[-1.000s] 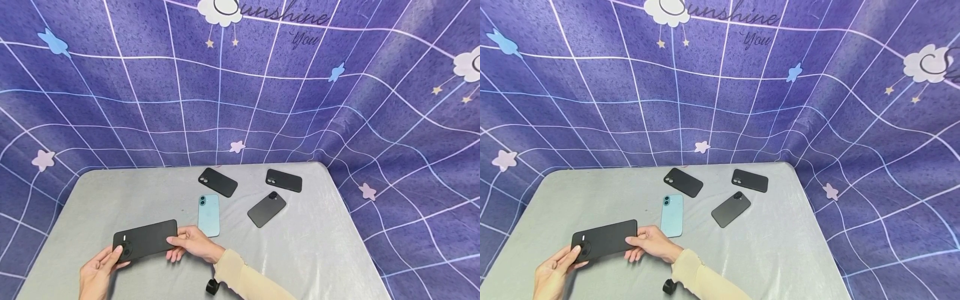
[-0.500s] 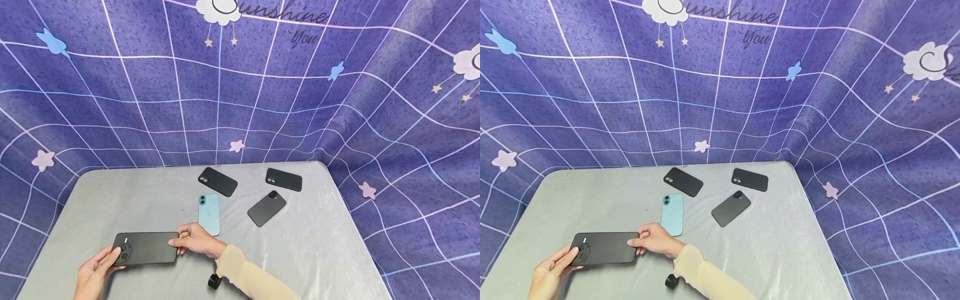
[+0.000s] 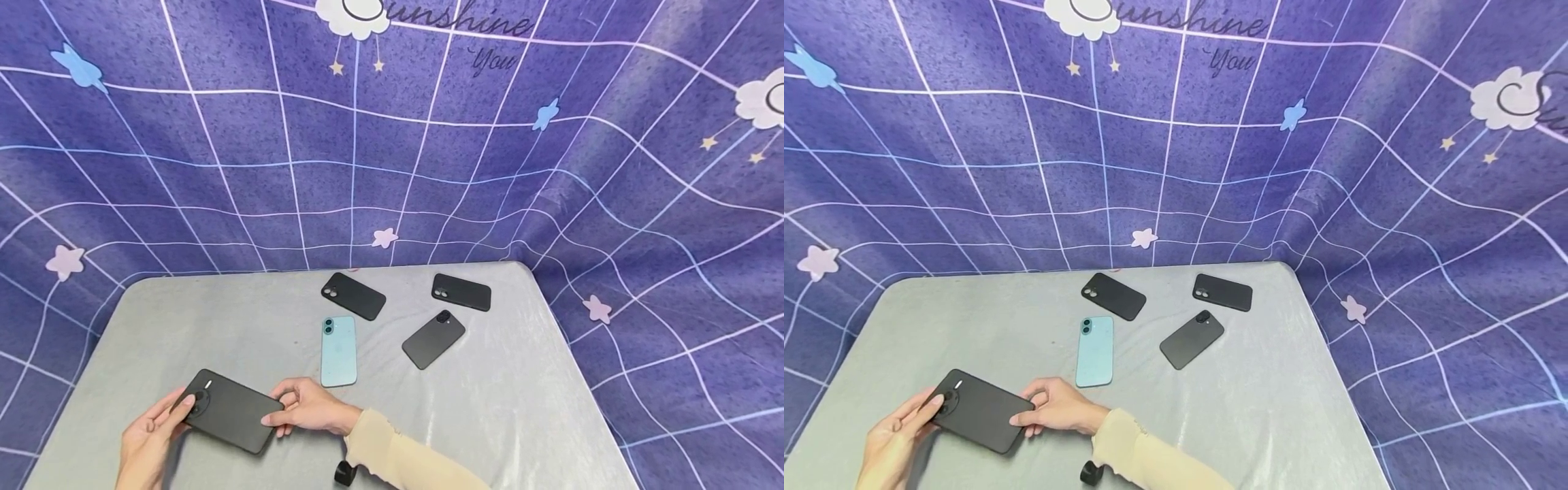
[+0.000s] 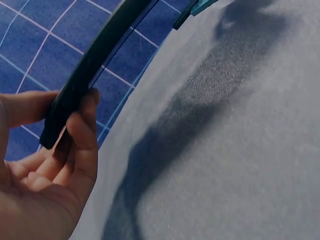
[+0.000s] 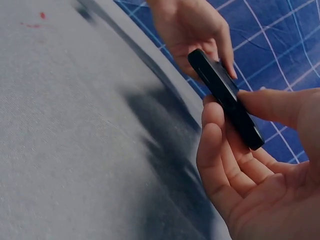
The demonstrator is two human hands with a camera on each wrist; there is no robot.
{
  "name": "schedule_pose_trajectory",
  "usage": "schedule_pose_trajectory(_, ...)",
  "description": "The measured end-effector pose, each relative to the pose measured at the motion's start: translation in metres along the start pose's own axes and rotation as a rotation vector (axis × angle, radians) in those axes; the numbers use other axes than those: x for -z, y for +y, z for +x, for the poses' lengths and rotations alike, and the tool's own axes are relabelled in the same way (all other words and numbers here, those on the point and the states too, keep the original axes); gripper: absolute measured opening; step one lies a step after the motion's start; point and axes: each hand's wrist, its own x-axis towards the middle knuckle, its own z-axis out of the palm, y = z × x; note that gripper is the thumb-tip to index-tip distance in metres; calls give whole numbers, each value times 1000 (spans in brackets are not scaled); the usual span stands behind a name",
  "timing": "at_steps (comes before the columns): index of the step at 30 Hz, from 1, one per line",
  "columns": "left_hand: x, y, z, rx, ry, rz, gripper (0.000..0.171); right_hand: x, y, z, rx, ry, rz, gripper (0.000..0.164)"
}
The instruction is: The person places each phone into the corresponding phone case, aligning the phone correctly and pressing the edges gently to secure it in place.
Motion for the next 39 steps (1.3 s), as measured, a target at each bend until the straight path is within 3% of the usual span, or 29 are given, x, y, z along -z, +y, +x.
schedule_pose_trajectory(4, -2, 4, 5, 30, 95, 57, 23, -8, 3, 2, 11, 24, -52, 14)
schedule_pose_trajectory(8, -1, 9, 14, 59, 141, 155, 19, -15, 6, 4, 35, 69, -162, 12)
schedule_pose_trajectory(12, -1, 13, 24, 39, 145, 283, 17, -21, 10, 7, 103, 120, -296, 17)
schedule_pose_trajectory(18, -4, 15, 38, 19, 154, 478, 36, -31, 15, 10, 185, 175, -491, 27)
schedule_pose_trajectory(21, -7, 15, 43, 17, 163, 536, 42, -36, 17, 11, 185, 200, -568, 27)
schedule_pose_trajectory(28, -11, 14, 50, -5, 153, 630, 55, -43, 20, 14, 264, 327, -924, 26)
schedule_pose_trajectory(39, -11, 13, 56, -32, 150, 777, 62, -47, 25, 15, 260, 357, -1040, 27)
